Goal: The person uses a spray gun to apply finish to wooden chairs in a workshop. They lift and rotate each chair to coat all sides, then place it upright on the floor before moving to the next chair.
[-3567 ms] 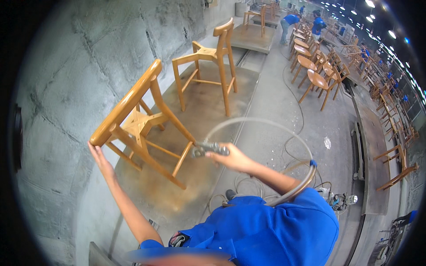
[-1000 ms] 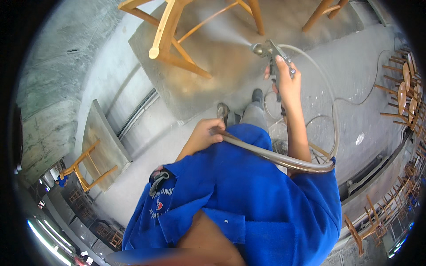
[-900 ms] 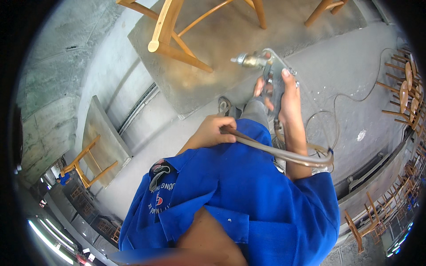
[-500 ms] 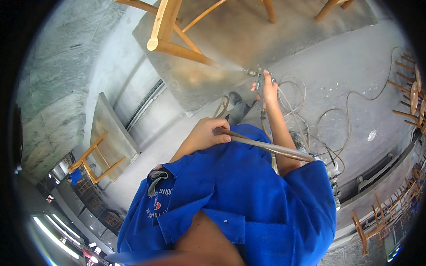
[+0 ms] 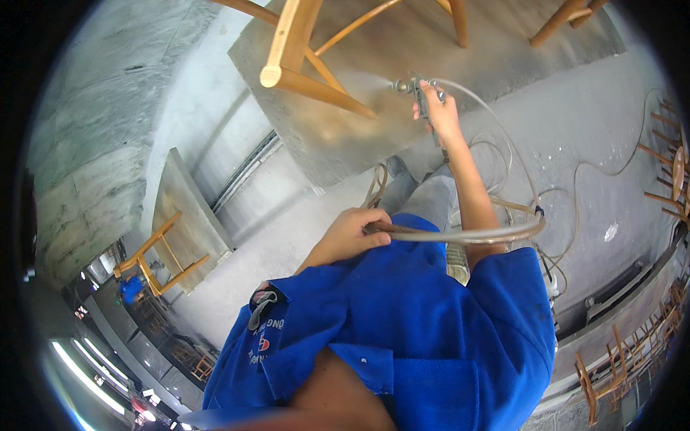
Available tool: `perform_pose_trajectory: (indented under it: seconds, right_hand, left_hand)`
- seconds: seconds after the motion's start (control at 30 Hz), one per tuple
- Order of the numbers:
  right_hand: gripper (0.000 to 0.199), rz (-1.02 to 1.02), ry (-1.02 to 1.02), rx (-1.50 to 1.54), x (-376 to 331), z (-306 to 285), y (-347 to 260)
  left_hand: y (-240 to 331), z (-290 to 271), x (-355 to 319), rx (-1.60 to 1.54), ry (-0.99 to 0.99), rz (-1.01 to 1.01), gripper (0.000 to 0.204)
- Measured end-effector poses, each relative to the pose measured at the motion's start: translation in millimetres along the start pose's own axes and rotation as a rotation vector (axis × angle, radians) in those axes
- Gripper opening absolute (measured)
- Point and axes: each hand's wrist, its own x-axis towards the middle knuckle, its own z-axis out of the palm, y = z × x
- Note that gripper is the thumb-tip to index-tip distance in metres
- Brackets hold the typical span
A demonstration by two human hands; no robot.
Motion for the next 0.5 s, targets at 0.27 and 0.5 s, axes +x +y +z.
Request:
perform_pose_trajectory:
  seconds: [0.27, 0.5]
  right_hand:
    - [0.056, -0.066, -0.281, 0.684, 66.9, 73.1, -31.5]
    - [0.054, 0.008, -0.197, 0.822, 113.6, 145.8, 23.7]
  left_hand:
    - [-19.4, -21.8, -15.2, -0.071, 0.281, 0.015, 0.036]
    - [-33.4, -38.3, -20.5, -0.078, 0.387, -0.164, 0.027]
